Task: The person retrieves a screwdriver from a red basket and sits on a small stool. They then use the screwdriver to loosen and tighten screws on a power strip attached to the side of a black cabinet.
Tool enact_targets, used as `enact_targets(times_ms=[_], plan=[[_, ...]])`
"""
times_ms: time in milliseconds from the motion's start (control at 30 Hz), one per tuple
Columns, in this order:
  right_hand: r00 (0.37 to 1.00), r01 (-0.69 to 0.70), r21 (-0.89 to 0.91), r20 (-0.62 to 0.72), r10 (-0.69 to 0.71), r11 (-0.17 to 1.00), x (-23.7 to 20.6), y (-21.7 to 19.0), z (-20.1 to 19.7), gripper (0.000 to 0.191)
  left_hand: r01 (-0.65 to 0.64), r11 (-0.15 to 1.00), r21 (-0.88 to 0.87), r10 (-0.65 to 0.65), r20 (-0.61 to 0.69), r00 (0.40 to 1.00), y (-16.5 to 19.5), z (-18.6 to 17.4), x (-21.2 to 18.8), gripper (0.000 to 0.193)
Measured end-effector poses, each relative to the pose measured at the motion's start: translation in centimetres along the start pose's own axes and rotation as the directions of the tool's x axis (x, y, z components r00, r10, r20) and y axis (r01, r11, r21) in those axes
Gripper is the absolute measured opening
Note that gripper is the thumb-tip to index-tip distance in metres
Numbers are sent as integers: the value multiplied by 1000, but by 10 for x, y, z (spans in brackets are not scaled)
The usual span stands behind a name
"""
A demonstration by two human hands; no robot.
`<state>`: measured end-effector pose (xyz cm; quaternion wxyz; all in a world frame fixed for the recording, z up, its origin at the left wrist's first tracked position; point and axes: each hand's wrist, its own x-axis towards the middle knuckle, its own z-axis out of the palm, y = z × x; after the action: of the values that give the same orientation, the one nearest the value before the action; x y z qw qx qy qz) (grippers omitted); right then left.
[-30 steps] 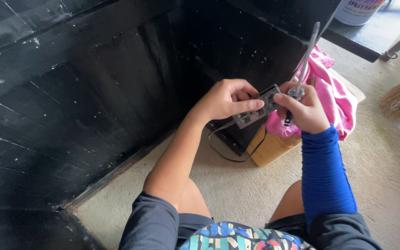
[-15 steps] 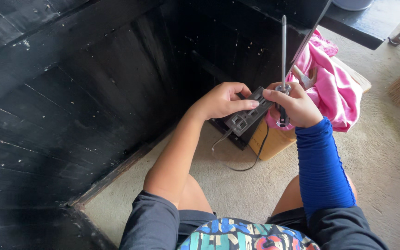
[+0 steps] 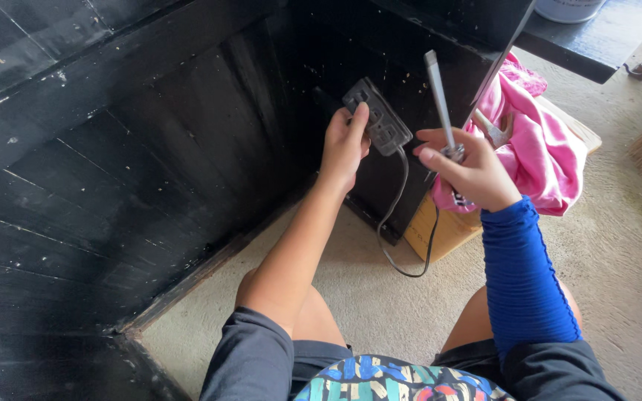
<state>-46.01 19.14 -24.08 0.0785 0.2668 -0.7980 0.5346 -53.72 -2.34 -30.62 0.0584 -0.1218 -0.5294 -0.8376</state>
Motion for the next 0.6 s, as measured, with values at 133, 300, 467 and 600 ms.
enact_targets(times_ms=[133, 300, 467, 600], plan=[[927, -360, 184, 179, 329, 915, 3, 5, 11, 40, -78, 985, -151, 73, -40, 997, -14, 4, 5, 40], [966, -255, 76, -24, 258, 964, 3, 18, 10, 23, -77, 970, -230, 65, -60, 996, -21, 6, 9, 38], [882, -188, -36, -446, 153, 981, -1, 32, 11, 15, 9, 943, -334, -12, -8, 1000, -38, 26, 16, 37], [831, -74, -279, -548, -96, 957, -6, 40, 14, 14, 56, 913, -403, -33, 64, 997, -54, 41, 26, 39]])
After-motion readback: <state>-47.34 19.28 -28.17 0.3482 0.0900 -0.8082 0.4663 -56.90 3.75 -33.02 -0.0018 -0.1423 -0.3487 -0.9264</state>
